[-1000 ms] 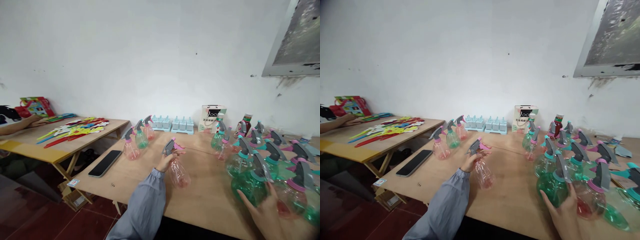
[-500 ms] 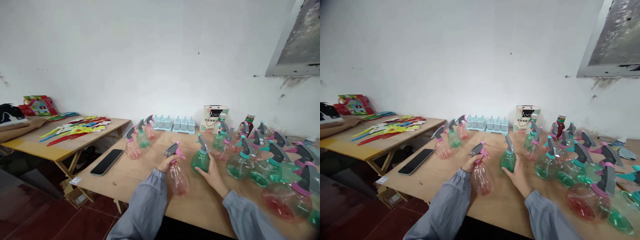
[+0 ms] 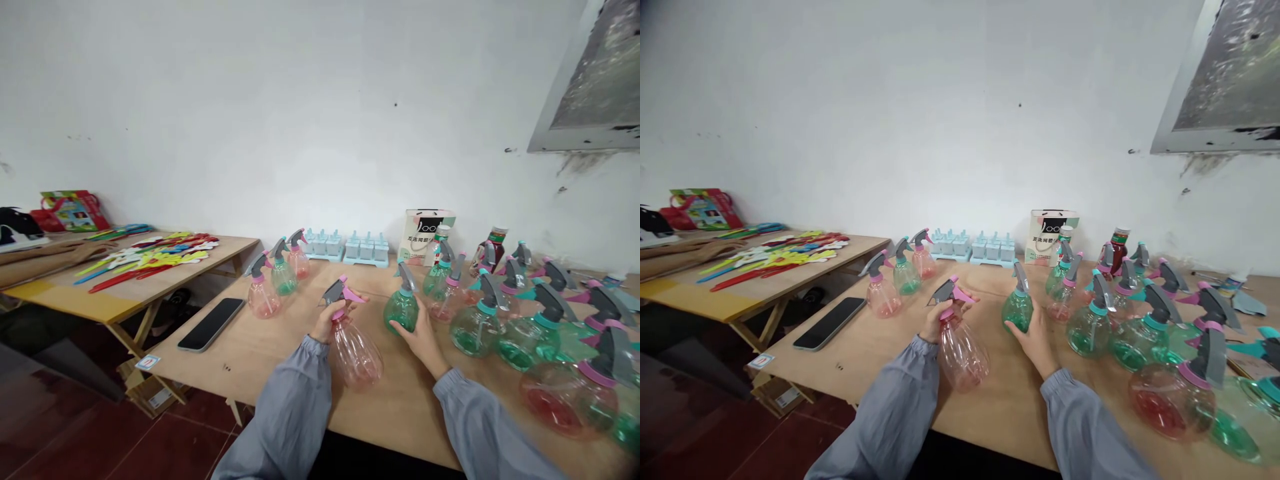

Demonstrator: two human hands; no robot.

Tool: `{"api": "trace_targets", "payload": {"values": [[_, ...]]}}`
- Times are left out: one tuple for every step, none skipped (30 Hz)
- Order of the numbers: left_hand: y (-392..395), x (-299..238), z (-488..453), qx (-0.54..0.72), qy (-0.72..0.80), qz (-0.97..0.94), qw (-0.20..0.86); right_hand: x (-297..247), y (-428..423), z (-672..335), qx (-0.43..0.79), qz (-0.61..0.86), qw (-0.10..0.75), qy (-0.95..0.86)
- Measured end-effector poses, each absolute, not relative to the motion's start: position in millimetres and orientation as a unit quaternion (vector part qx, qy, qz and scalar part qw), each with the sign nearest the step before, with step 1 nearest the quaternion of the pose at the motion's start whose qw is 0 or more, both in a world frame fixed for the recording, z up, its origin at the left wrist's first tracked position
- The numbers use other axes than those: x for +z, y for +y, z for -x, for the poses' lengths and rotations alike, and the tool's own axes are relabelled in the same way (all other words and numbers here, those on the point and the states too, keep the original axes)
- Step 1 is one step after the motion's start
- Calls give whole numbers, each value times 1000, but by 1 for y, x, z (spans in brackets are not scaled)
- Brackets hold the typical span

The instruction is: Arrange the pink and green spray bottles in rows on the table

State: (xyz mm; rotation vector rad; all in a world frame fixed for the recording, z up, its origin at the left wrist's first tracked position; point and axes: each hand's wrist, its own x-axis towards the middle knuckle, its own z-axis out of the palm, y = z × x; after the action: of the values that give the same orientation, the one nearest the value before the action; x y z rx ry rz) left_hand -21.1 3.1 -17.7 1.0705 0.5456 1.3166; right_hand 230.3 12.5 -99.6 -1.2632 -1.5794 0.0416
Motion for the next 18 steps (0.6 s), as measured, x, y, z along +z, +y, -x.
{"api": "trace_targets", "payload": {"values": [[3,-18,21,582,237,-466,623,-100,12,-231,17,531,527,-664],[3,-18,21,589,239,-462,618,-99,12,-231,18,532,526,-664],[3,-18,21,594,244,-457,616,-99,12,-231,18,532,525,-664],[2,-18,21,595,248,-454,615,-99,12,-231,20,532,526,-664],[2,-18,21,591,251,-455,617,-99,11,-231,21,531,528,-663],[2,-18,20,585,250,-460,620,-99,11,-231,23,530,531,-661],[2,-17,20,578,246,-466,623,-99,11,-231,26,528,534,-660],[1,-17,20,573,241,-472,625,-98,11,-231,29,527,535,-660],[1,-17,20,572,237,-475,626,-98,11,-231,32,526,537,-658],[1,-17,20,574,235,-474,625,-98,11,-231,35,526,538,-658],[1,-16,21,577,237,-470,624,-98,11,-231,39,526,537,-658],[1,-15,22,580,241,-467,623,-97,10,-231,42,527,533,-660],[0,-14,23,581,248,-462,623,-97,10,-232,44,527,532,-661],[-1,-13,24,580,254,-459,624,-97,10,-232,46,527,531,-662],[-2,-11,24,576,259,-458,626,-97,10,-233,47,527,530,-662],[-3,-10,23,568,264,-461,629,-97,10,-233,47,528,531,-661],[-4,-9,22,561,268,-464,631,-97,9,-233,46,529,532,-659],[-5,-8,20,557,271,-468,630,-97,9,-233,46,530,531,-660]]}}
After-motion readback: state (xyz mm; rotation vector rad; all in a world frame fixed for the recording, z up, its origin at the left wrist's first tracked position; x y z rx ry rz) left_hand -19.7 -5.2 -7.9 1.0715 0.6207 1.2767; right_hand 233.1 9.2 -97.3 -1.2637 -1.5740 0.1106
